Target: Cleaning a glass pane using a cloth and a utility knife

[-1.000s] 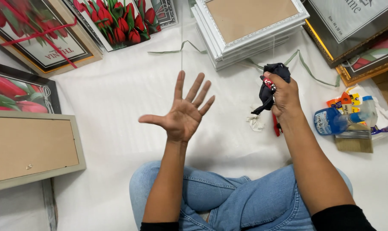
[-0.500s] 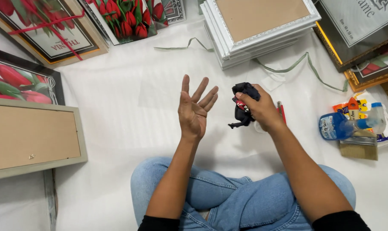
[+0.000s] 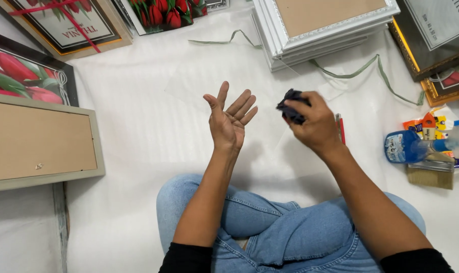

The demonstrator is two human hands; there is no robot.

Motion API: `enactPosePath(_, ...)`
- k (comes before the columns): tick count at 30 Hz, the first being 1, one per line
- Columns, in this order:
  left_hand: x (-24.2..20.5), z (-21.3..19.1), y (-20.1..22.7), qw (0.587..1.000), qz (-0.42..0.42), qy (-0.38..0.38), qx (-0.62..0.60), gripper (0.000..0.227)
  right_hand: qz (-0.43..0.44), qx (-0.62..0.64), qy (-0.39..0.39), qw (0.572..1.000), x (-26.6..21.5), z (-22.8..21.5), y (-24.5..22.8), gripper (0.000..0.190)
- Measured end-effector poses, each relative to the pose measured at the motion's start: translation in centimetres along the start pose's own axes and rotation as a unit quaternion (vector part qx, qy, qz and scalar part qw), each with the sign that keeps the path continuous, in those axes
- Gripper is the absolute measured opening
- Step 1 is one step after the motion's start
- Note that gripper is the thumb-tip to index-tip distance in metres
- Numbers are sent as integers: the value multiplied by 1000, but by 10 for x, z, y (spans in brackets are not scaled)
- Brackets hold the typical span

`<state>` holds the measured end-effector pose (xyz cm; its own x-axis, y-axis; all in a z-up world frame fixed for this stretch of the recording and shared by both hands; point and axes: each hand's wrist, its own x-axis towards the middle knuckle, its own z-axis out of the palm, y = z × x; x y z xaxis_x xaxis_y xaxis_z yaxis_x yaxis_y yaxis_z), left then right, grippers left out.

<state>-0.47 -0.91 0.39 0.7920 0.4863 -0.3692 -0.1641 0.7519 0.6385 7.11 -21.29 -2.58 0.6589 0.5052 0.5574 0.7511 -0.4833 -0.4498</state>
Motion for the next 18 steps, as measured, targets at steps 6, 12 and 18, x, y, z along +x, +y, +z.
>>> enactPosePath(6, 12, -10, 4, 1000, -20, 18, 9, 92, 5, 103, -120, 987, -10, -2, -28, 24)
enactPosePath(12, 8, -3, 9, 999, -15, 11, 30, 92, 39, -23, -60, 997, -10, -3, 5, 45)
enactPosePath(18, 12, -10, 11, 998, 23, 44, 41, 91, 50, 113, -197, 973, -20, 2, -52, 38)
